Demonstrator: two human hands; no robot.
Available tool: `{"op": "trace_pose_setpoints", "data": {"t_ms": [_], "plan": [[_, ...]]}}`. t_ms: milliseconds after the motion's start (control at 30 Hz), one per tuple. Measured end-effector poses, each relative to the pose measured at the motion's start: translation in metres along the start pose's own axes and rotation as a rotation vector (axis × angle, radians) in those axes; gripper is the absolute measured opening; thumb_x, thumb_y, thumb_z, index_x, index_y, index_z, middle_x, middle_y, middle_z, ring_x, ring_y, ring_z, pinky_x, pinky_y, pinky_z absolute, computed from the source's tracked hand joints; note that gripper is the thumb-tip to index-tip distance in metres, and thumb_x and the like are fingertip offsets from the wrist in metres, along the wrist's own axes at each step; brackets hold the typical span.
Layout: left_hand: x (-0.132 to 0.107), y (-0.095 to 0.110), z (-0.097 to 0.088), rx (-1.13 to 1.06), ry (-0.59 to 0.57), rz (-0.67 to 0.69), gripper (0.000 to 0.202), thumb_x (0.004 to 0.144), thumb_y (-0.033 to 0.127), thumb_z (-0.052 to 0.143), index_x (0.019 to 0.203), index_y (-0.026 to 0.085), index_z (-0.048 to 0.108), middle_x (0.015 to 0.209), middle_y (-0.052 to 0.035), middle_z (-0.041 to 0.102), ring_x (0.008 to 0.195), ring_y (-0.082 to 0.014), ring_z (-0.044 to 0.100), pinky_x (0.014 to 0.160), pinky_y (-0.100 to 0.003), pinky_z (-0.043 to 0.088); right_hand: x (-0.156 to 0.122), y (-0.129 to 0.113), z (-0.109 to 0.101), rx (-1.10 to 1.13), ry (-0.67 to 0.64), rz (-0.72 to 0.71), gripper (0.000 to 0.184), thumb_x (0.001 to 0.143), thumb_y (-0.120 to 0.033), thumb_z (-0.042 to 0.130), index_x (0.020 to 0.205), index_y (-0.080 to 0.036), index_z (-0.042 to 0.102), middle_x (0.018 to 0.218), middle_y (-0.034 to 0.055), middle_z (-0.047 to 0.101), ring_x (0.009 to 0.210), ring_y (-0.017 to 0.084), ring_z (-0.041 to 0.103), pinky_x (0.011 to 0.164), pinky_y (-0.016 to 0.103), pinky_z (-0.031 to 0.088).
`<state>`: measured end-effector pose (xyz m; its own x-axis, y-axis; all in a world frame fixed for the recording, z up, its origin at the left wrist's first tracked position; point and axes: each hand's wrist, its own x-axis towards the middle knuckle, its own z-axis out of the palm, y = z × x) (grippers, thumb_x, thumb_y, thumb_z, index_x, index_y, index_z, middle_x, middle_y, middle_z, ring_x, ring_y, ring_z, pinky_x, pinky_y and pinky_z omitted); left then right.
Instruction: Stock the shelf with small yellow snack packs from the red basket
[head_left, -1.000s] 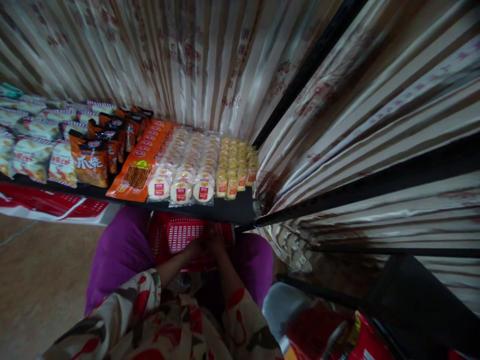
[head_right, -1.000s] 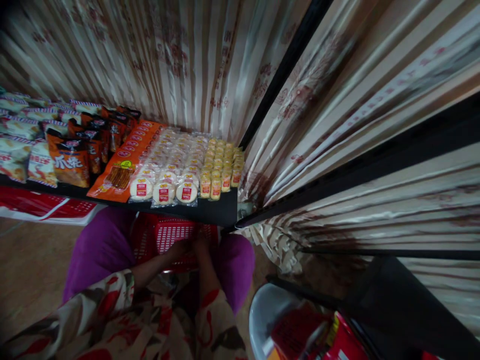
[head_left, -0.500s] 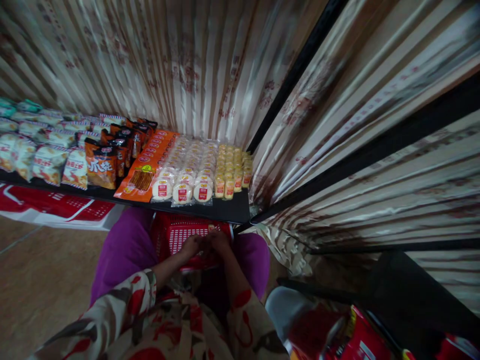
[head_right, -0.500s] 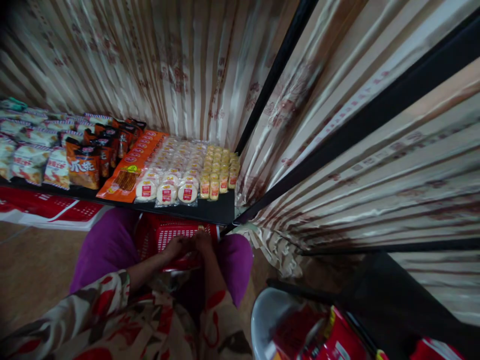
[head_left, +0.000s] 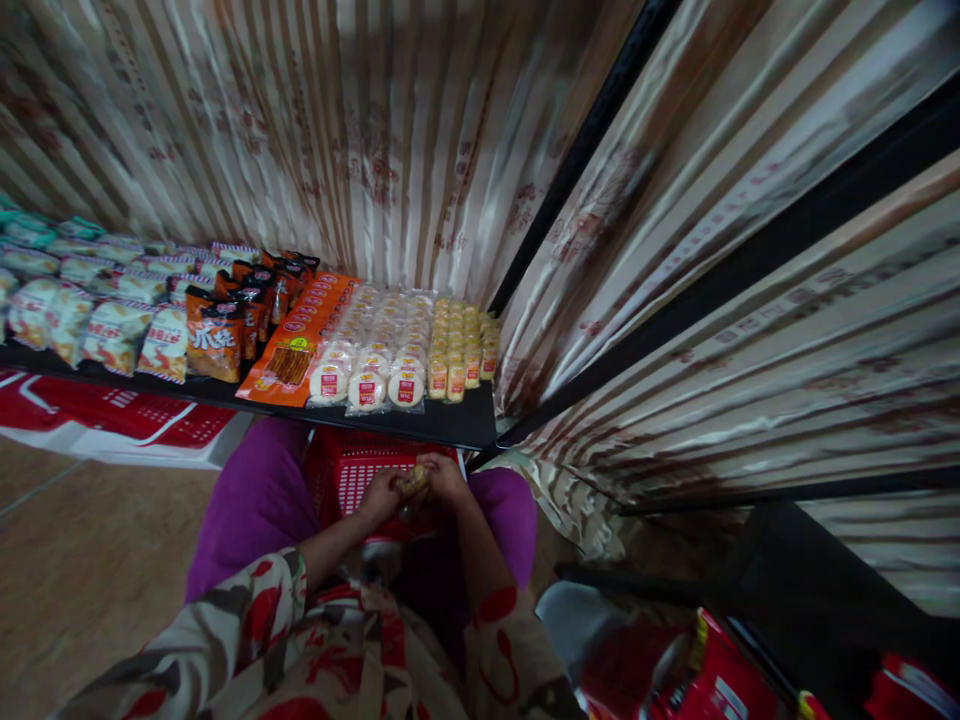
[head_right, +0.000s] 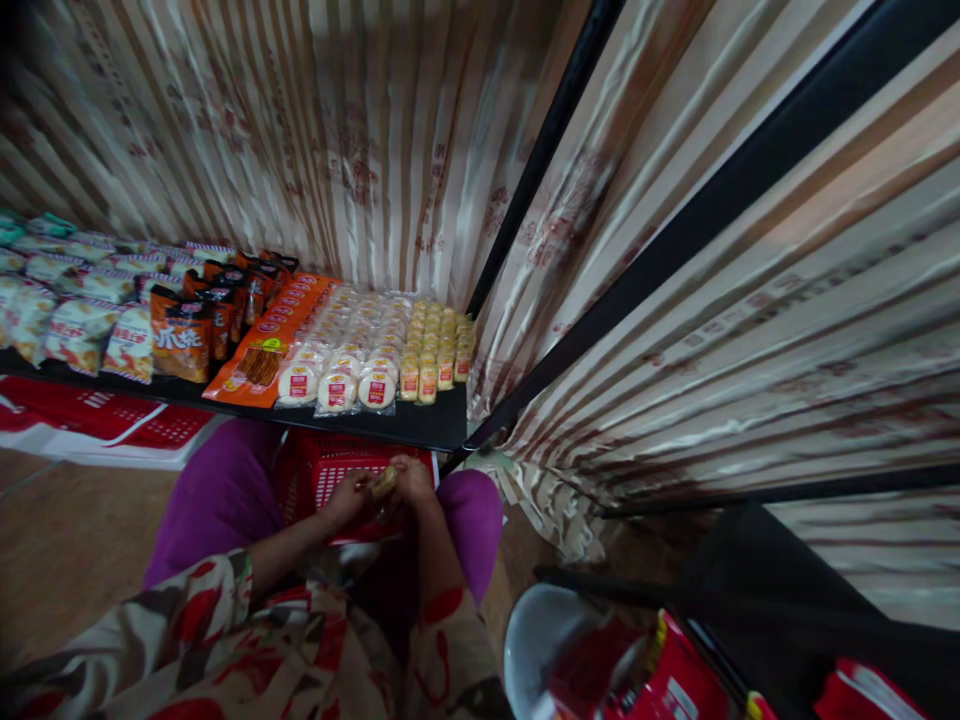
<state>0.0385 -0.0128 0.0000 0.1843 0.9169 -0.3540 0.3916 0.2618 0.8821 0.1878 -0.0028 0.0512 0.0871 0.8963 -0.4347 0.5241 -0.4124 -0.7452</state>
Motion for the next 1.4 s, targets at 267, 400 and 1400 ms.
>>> {"op": "trace_pose_setpoints", "data": {"t_ms": [267,400,1400], "plan": [[-0.017,0.021,-0.012,0.141,0.035,0.151,0.031,0.071,0.014,0.056,0.101,0.018,0.059,0.104,-0.0059,0.061,0.098,-0.0174,0.056,0.087,-0.028,0.043,-0.006,-0.006,-0.015,0.226,-0.024,-0.045,0.032,0.069,-0.006,0.044,0.092,-0.015,0.064,0.089,0.004,0.068,0.086,0.014,0.063,0.08,0.026,0.049],[-0.024,0.029,-0.016,0.099,0.052,0.147,0.035,0.069,0.018,0.06,0.104,0.018,0.058,0.105,-0.0055,0.062,0.096,-0.0178,0.057,0.087,-0.028,0.044,-0.011,-0.011,-0.022,0.299,-0.018,-0.063,0.029,0.068,-0.009,0.047,0.091,-0.015,0.064,0.089,0.0038,0.068,0.085,0.015,0.062,0.08,0.028,0.048],[-0.031,0.091,-0.046,0.074,0.123,0.592,0.036,0.075,0.013,0.047,0.11,0.019,0.056,0.11,-0.0074,0.057,0.104,-0.0179,0.053,0.093,-0.036,0.042,-0.044,-0.019,-0.037,0.864,0.138,-0.099,0.044,0.053,-0.033,0.075,0.094,-0.019,0.066,0.094,0.0048,0.068,0.087,0.017,0.062,0.078,0.029,0.047]]}}
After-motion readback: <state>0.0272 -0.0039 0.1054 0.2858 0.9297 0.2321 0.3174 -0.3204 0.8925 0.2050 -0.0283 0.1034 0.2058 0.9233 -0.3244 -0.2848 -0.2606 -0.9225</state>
